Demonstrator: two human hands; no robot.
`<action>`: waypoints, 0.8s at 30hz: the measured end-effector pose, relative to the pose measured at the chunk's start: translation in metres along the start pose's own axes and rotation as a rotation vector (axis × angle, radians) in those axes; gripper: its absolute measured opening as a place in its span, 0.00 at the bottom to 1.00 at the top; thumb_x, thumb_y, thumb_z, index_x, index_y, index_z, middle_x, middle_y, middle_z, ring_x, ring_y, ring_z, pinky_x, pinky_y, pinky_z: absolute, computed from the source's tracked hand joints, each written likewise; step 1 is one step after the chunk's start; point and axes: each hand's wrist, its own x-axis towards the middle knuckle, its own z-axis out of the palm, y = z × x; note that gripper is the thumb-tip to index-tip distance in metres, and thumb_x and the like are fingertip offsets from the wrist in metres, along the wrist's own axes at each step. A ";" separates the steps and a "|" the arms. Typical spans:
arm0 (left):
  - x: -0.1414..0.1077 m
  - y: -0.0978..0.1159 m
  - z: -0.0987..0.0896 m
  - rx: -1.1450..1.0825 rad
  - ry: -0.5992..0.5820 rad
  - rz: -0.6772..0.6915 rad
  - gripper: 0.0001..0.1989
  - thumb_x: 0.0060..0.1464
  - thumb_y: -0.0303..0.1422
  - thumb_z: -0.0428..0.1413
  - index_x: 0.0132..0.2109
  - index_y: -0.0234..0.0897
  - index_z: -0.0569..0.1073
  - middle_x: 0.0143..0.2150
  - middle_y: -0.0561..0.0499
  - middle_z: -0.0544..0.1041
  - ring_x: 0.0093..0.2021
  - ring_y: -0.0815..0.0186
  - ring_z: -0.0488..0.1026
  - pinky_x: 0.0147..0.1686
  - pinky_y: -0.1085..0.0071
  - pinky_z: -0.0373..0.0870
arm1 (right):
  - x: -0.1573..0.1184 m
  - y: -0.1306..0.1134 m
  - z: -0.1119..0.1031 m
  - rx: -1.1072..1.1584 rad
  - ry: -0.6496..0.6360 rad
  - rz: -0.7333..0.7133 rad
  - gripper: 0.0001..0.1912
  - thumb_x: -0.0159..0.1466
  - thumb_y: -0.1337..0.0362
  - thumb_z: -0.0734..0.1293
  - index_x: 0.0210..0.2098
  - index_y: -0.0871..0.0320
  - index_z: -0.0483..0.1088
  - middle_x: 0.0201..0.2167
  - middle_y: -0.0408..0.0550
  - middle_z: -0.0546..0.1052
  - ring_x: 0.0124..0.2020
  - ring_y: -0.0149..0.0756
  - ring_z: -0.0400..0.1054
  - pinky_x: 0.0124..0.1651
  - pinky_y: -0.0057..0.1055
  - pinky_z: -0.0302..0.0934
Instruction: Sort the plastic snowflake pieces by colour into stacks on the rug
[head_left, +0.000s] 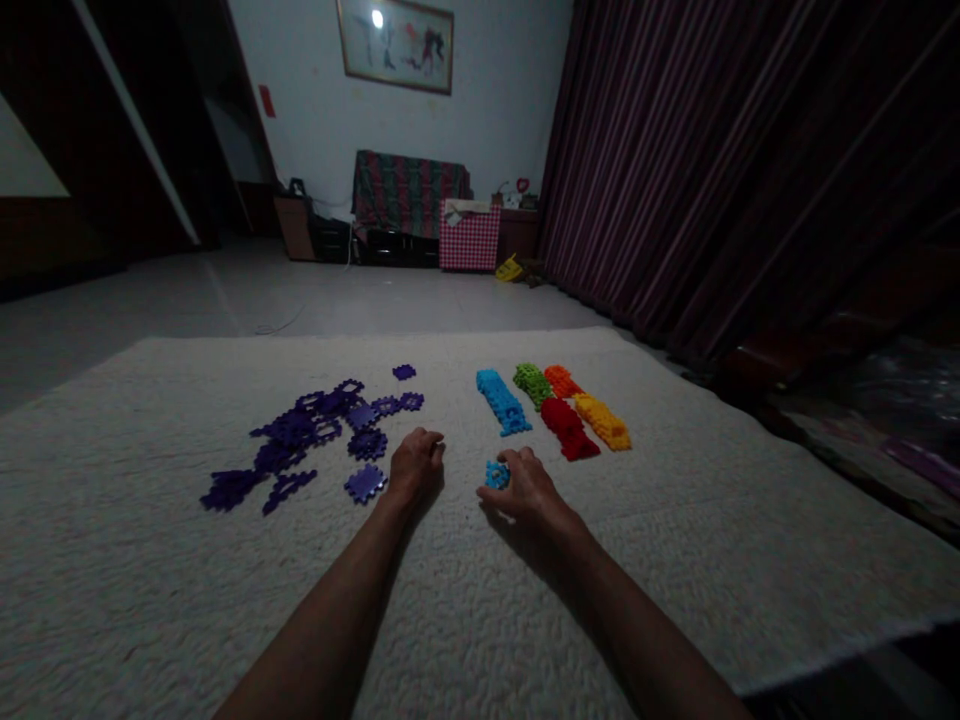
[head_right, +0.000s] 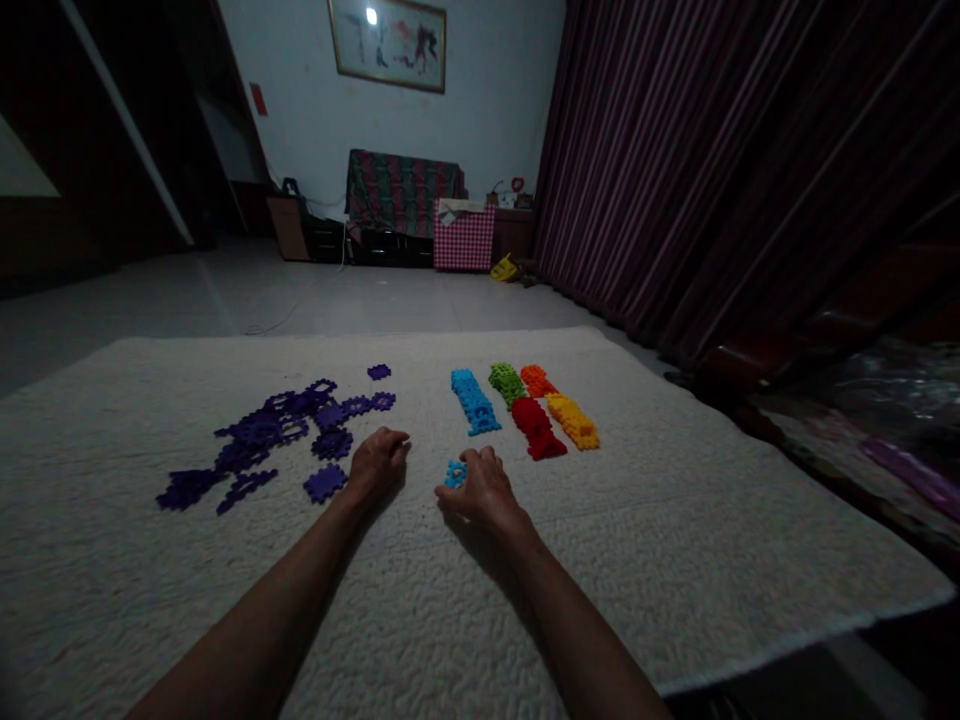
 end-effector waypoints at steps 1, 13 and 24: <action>-0.001 -0.002 0.002 -0.022 0.016 0.001 0.11 0.57 0.29 0.52 0.42 0.39 0.80 0.38 0.46 0.78 0.41 0.61 0.75 0.42 0.68 0.69 | 0.010 0.005 0.000 0.027 0.051 -0.020 0.24 0.51 0.55 0.72 0.45 0.56 0.70 0.43 0.53 0.69 0.45 0.46 0.66 0.48 0.41 0.64; 0.001 0.000 0.000 -0.017 -0.030 -0.040 0.11 0.58 0.29 0.52 0.42 0.40 0.79 0.38 0.49 0.78 0.41 0.63 0.75 0.43 0.70 0.68 | 0.066 0.041 0.021 0.048 0.449 -0.023 0.28 0.55 0.55 0.71 0.51 0.61 0.65 0.48 0.58 0.68 0.52 0.50 0.64 0.54 0.45 0.63; 0.002 0.006 -0.005 0.034 -0.071 -0.082 0.12 0.59 0.30 0.51 0.44 0.40 0.79 0.41 0.48 0.78 0.43 0.63 0.75 0.43 0.69 0.67 | 0.063 0.040 0.021 -0.022 0.360 0.043 0.28 0.55 0.56 0.70 0.52 0.61 0.65 0.49 0.57 0.68 0.51 0.49 0.64 0.54 0.43 0.62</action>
